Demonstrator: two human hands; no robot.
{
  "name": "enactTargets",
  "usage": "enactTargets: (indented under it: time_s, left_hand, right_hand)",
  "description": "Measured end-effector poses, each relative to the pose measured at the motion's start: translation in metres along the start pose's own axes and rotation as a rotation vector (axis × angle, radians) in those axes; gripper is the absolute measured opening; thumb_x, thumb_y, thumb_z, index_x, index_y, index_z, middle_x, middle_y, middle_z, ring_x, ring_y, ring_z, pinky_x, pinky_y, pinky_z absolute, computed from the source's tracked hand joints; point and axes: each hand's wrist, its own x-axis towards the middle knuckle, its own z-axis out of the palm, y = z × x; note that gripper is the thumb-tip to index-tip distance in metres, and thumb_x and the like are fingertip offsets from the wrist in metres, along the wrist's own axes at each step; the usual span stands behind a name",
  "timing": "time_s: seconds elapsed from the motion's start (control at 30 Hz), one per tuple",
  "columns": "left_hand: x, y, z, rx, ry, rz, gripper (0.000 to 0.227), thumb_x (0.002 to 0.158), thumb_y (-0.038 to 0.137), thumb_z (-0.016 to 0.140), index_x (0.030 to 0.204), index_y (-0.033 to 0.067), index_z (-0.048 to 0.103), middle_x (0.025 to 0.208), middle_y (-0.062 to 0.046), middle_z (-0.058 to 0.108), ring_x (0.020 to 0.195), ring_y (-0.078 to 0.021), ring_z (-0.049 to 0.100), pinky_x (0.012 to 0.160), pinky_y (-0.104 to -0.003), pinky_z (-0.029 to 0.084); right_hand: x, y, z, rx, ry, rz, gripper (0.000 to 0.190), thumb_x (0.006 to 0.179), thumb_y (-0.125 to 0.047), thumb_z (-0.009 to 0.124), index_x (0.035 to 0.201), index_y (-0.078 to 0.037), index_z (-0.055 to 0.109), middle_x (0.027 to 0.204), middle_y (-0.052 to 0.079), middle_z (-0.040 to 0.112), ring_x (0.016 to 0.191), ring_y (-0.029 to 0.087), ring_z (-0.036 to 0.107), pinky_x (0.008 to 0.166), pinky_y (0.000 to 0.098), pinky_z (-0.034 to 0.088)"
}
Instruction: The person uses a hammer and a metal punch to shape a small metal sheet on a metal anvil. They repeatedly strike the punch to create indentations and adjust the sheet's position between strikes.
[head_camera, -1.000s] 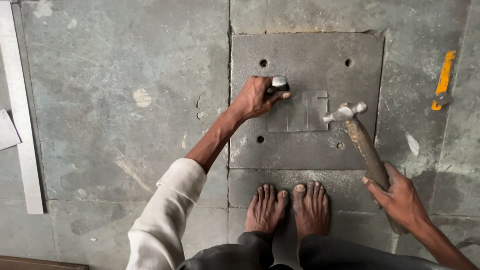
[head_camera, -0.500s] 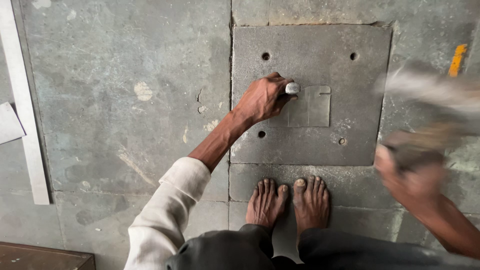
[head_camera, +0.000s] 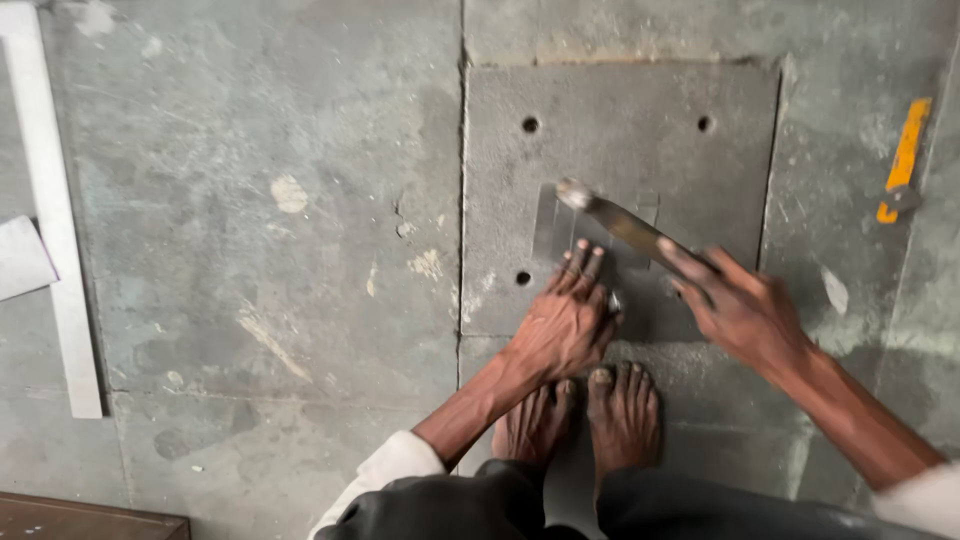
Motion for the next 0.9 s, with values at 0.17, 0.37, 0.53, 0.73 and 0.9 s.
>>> enactTargets:
  time_s: [0.17, 0.37, 0.53, 0.73, 0.9]
  left_hand:
    - [-0.006, -0.032, -0.009, 0.190, 0.129, 0.154, 0.067, 0.082, 0.028, 0.058, 0.133, -0.0153, 0.061, 0.157, -0.031, 0.036, 0.151, -0.0425, 0.025, 0.125, -0.048, 0.017]
    - [-0.011, -0.099, -0.097, -0.104, -0.060, 0.203, 0.033, 0.093, 0.027, 0.058, 0.107, 0.0025, 0.074, 0.141, -0.025, 0.064, 0.128, -0.0326, 0.062, 0.104, -0.042, 0.052]
    - [0.003, -0.101, -0.097, -0.404, 0.000, -0.436, 0.040, 0.100, 0.036, 0.059, 0.122, 0.0053, 0.071, 0.071, -0.014, 0.070, 0.051, -0.0252, 0.054, 0.048, -0.044, 0.048]
    - [-0.007, -0.045, -0.066, -0.508, 0.217, -0.655, 0.053, 0.098, 0.041, 0.063, 0.133, 0.0016, 0.066, 0.063, -0.015, 0.068, 0.048, -0.0178, 0.056, 0.048, -0.040, 0.046]
    - [-0.022, -0.062, -0.058, -0.338, 0.522, -0.325, 0.045, 0.110, 0.029, 0.063, 0.140, -0.0042, 0.062, 0.127, -0.030, 0.072, 0.115, -0.0390, 0.072, 0.091, -0.044, 0.061]
  right_hand:
    - [0.013, 0.026, 0.005, 0.293, 0.071, 0.153, 0.058, 0.104, -0.023, 0.061, 0.159, -0.025, 0.042, 0.100, 0.017, 0.073, 0.071, 0.023, 0.069, 0.055, 0.0404, 0.055]
    - [-0.100, 0.003, 0.033, 0.536, -0.257, 0.529, 0.066, 0.100, -0.040, 0.049, 0.160, -0.017, 0.035, 0.144, 0.024, 0.052, 0.096, 0.032, 0.071, 0.086, 0.0517, 0.051]
    - [-0.132, -0.007, 0.054, 0.516, -0.278, 0.777, 0.045, 0.109, -0.041, 0.048, 0.142, -0.011, 0.056, 0.122, 0.024, 0.070, 0.113, 0.034, 0.068, 0.096, 0.0532, 0.054]
    - [0.037, -0.008, 0.015, 0.176, 0.121, -0.121, 0.044, 0.093, -0.011, 0.066, 0.136, -0.005, 0.063, 0.142, 0.016, 0.062, 0.123, 0.034, 0.063, 0.094, 0.0442, 0.058]
    - [0.105, -0.052, 0.047, -0.149, 0.024, -0.297, 0.060, 0.099, -0.038, 0.058, 0.143, 0.002, 0.052, 0.153, 0.021, 0.050, 0.143, 0.037, 0.044, 0.117, 0.0562, 0.035]
